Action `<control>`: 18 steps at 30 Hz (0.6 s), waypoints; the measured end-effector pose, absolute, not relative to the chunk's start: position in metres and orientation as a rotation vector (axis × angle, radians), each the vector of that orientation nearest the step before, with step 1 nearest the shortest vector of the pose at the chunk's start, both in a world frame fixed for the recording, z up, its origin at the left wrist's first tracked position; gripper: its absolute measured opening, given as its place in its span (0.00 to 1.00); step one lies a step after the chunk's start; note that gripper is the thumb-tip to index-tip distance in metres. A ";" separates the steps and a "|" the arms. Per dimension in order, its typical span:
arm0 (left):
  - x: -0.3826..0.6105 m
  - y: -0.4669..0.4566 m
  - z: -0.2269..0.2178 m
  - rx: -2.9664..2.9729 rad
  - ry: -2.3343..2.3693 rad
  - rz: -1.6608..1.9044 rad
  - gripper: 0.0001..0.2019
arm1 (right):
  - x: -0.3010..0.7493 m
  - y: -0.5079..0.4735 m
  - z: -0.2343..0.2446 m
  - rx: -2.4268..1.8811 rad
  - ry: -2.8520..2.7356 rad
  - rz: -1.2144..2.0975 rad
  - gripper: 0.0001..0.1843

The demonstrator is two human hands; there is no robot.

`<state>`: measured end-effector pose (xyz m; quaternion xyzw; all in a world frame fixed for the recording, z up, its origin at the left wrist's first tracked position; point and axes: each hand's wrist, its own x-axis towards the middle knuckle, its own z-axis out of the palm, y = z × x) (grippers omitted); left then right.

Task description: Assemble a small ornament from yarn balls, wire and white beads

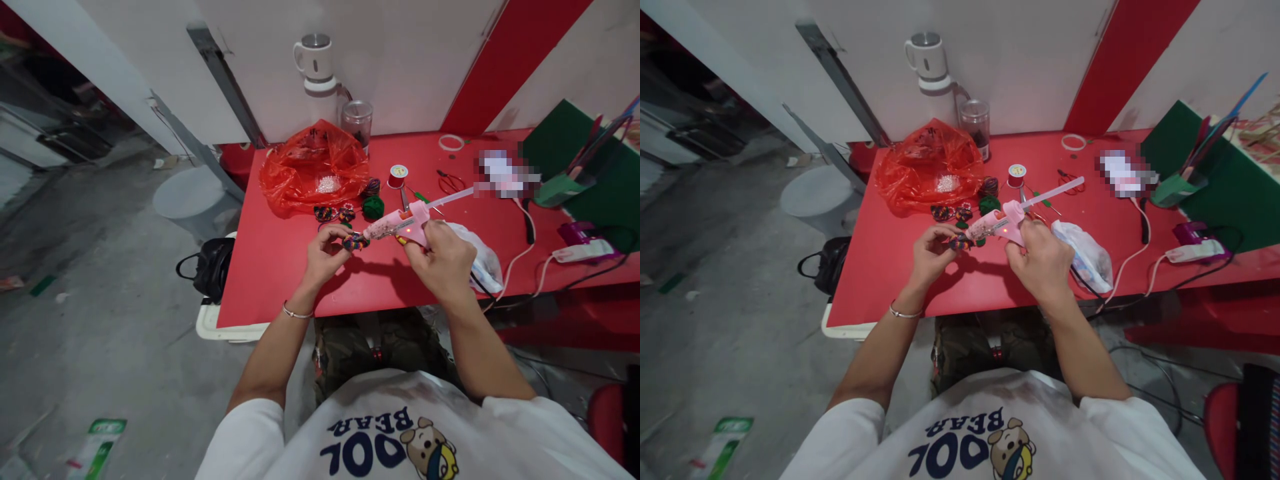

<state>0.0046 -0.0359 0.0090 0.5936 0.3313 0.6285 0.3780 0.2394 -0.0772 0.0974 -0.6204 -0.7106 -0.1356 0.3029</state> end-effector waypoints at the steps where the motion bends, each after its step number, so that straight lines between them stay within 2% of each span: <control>1: 0.005 -0.036 0.009 1.517 0.847 1.610 0.11 | 0.240 -0.077 0.097 -1.640 -1.882 -0.367 0.06; 10: 0.004 -0.034 0.011 1.474 0.879 1.674 0.14 | 0.246 -0.074 0.094 -1.681 -1.850 -0.224 0.20; 15: -0.001 -0.034 0.011 1.381 0.910 1.669 0.16 | 0.322 -0.059 0.096 -1.809 -1.662 0.017 0.27; 18: -0.001 -0.035 0.012 1.355 0.933 1.654 0.16 | 0.386 -0.038 0.085 -1.984 -1.509 0.048 0.22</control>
